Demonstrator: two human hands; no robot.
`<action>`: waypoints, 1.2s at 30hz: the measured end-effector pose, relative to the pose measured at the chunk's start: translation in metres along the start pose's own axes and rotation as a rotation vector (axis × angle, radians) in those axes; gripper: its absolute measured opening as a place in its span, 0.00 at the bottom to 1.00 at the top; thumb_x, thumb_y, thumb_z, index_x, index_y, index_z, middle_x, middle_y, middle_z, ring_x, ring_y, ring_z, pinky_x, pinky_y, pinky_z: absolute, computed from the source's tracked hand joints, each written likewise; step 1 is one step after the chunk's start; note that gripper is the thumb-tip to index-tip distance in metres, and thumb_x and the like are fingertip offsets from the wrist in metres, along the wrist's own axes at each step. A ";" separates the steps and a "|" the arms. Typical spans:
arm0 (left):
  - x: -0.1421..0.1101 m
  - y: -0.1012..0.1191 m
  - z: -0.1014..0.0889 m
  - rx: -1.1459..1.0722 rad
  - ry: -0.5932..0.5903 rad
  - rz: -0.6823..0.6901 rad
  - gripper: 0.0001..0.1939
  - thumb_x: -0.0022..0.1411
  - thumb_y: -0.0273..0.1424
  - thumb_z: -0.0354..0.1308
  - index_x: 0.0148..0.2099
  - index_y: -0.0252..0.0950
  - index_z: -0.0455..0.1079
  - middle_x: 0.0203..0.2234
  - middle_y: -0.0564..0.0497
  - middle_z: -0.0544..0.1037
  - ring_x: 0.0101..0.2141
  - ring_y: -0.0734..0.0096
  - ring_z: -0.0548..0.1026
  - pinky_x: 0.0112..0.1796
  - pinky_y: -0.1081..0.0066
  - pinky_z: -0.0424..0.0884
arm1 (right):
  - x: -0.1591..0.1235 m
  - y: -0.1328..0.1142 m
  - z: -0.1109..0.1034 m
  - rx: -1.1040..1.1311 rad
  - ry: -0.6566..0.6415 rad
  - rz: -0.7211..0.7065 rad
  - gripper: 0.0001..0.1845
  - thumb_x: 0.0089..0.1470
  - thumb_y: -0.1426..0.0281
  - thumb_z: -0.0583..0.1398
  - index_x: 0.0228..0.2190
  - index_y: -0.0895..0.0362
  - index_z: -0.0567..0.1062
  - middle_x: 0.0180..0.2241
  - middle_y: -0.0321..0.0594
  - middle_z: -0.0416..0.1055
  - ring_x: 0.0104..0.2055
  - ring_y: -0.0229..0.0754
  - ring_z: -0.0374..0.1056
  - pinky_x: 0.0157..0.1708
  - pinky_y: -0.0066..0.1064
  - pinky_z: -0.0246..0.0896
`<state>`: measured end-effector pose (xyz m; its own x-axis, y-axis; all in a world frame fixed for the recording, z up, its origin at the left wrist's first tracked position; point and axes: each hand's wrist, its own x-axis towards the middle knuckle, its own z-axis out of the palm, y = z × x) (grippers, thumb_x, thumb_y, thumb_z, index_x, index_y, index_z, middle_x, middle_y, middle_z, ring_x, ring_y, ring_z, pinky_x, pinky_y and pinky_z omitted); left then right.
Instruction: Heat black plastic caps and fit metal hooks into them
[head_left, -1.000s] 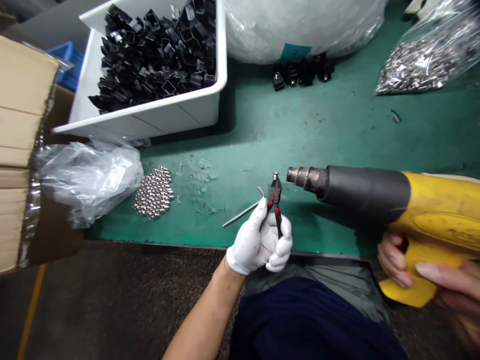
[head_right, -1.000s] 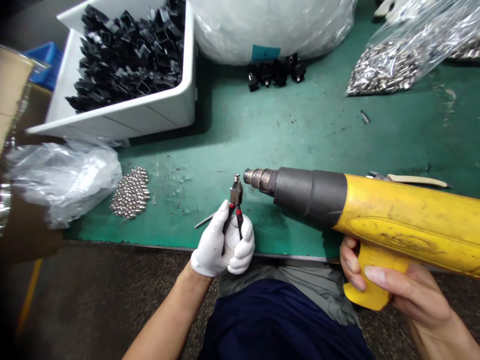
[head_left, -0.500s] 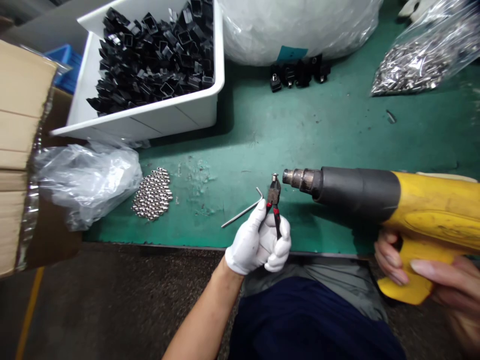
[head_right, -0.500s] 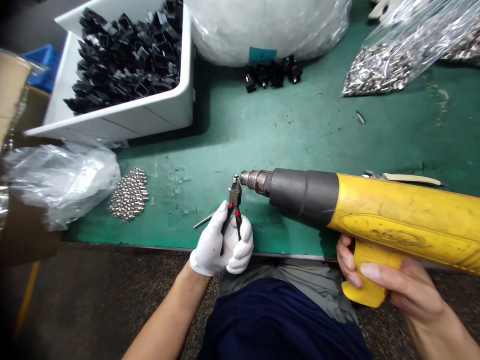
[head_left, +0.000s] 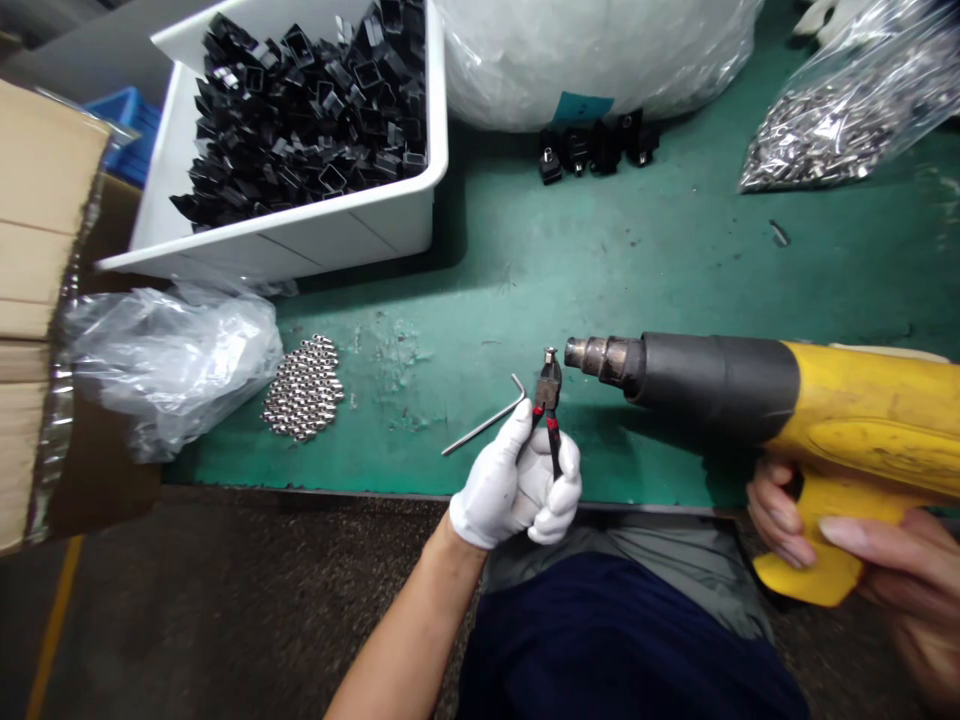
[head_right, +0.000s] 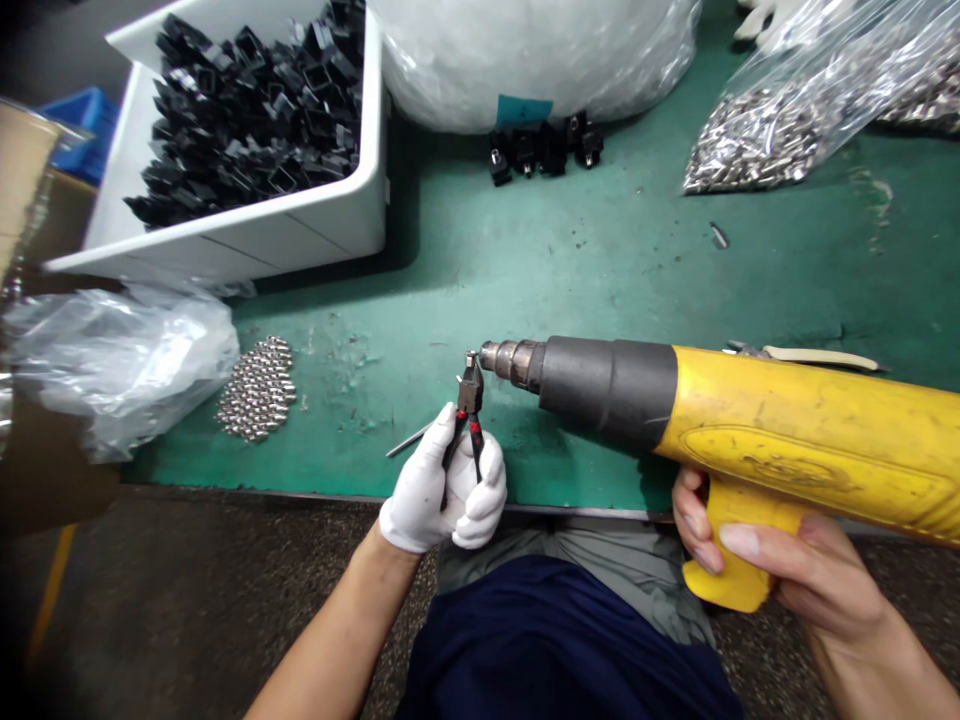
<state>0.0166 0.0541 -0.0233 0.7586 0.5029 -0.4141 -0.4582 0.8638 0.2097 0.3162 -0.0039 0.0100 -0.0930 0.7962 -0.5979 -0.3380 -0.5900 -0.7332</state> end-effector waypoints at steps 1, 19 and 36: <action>0.000 0.000 0.000 0.001 0.001 -0.001 0.34 0.68 0.58 0.36 0.35 0.35 0.70 0.18 0.51 0.69 0.13 0.73 0.61 0.14 0.75 0.57 | -0.001 0.000 0.002 0.016 0.019 0.002 0.13 0.51 0.65 0.60 0.39 0.55 0.73 0.29 0.44 0.65 0.26 0.44 0.59 0.26 0.36 0.59; -0.001 0.000 0.000 0.010 0.008 0.000 0.35 0.68 0.58 0.36 0.35 0.35 0.70 0.17 0.51 0.69 0.13 0.73 0.61 0.14 0.75 0.57 | -0.004 -0.001 0.007 0.057 0.076 0.004 0.14 0.49 0.64 0.62 0.39 0.55 0.74 0.28 0.45 0.63 0.25 0.43 0.56 0.23 0.34 0.57; -0.001 0.000 0.000 0.009 0.009 -0.005 0.35 0.69 0.57 0.35 0.35 0.35 0.70 0.17 0.50 0.69 0.13 0.73 0.61 0.14 0.74 0.57 | -0.001 0.000 0.005 0.021 0.050 -0.007 0.13 0.51 0.66 0.59 0.39 0.55 0.73 0.28 0.43 0.64 0.26 0.44 0.58 0.26 0.35 0.57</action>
<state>0.0162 0.0536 -0.0227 0.7565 0.4985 -0.4233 -0.4504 0.8664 0.2155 0.3114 -0.0040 0.0127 -0.0441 0.7926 -0.6081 -0.3580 -0.5808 -0.7311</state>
